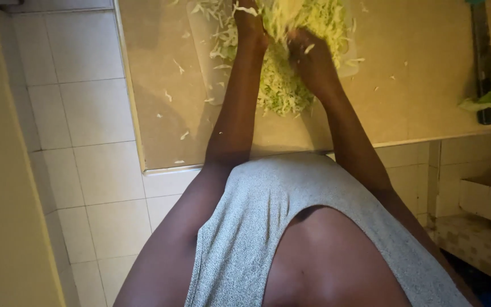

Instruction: Shredding a head of cabbage into thin strips using a kitchen knife on a cutting board.

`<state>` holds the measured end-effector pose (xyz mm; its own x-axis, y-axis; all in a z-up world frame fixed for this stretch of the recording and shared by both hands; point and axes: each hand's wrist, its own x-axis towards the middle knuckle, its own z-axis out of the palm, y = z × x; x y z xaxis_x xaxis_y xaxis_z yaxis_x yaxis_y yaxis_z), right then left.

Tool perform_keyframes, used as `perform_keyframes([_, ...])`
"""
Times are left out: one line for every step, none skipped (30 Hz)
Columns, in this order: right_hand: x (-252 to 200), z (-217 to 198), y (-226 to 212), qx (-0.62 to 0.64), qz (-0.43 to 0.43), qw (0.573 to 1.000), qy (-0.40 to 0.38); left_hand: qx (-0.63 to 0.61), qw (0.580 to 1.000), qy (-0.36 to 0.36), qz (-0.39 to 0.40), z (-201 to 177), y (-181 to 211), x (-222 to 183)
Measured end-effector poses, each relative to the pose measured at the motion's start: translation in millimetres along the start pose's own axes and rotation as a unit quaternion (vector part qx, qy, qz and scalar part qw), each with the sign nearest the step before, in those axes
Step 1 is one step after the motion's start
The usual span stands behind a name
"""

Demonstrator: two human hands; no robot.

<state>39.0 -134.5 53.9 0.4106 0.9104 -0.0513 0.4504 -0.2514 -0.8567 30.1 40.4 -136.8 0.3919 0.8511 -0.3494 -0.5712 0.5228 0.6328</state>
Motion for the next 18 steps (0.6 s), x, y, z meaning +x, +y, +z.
perform_keyframes([4, -2, 4, -0.011, -0.037, 0.999, 0.039, -0.025, 0.998, -0.045, 0.048, -10, -15, 14])
perform_keyframes([16, -4, 9, -0.010, -0.037, 0.998, 0.040, -0.025, 0.998, -0.046, 0.047, -6, -11, 12])
perform_keyframes([25, -6, 15, -0.106, -0.111, 0.981, 0.117, -0.027, 0.999, -0.028, 0.025, -5, -9, 7])
perform_keyframes([34, -7, 22, -0.199, -0.186, 0.944, 0.188, -0.029, 1.000, -0.011, 0.002, -4, -6, 1])
perform_keyframes([46, -6, 33, -0.198, -0.186, 0.944, 0.188, -0.028, 1.000, -0.011, 0.002, -2, -2, -2])
perform_keyframes([58, -5, 43, -0.255, -0.196, 0.916, 0.238, -0.033, 0.999, 0.013, -0.029, 1, 3, -5])
perform_keyframes([72, -6, 53, -0.311, -0.207, 0.882, 0.287, -0.041, 0.997, 0.037, -0.058, 5, 8, -6])
perform_keyframes([78, -2, 58, -0.311, -0.210, 0.881, 0.287, -0.042, 0.997, 0.036, -0.056, 7, 8, -5])
perform_keyframes([82, 4, 65, -0.347, -0.184, 0.878, 0.274, -0.033, 0.996, 0.059, -0.053, 5, 6, -6])
perform_keyframes([87, 9, 71, -0.383, -0.158, 0.872, 0.261, -0.025, 0.995, 0.081, -0.052, 3, 4, -7])
perform_keyframes([78, 15, 64, -0.383, -0.160, 0.873, 0.256, -0.027, 0.995, 0.086, -0.050, -17, 25, -23])
perform_keyframes([69, 21, 57, -0.327, -0.158, 0.904, 0.224, -0.034, 0.995, 0.082, -0.049, -9, 35, -28])
perform_keyframes([60, 26, 50, -0.269, -0.154, 0.931, 0.193, -0.040, 0.995, 0.077, -0.048, 21, 36, -34])
perform_keyframes([56, 26, 46, -0.269, -0.156, 0.931, 0.190, -0.046, 0.995, 0.072, -0.046, 25, 42, -37])
perform_keyframes([50, 27, 42, -0.244, -0.146, 0.943, 0.172, -0.051, 0.995, 0.067, -0.047, 29, 45, -41])
perform_keyframes([44, 27, 38, -0.217, -0.135, 0.954, 0.154, -0.057, 0.995, 0.063, -0.048, 33, 47, -46])
perform_keyframes([33, 32, 35, -0.215, -0.133, 0.955, 0.153, -0.058, 0.996, 0.057, -0.048, 33, 49, -48])
perform_keyframes([22, 37, 32, -0.174, -0.085, 0.975, 0.108, -0.060, 0.996, 0.051, -0.048, 35, 50, -51])
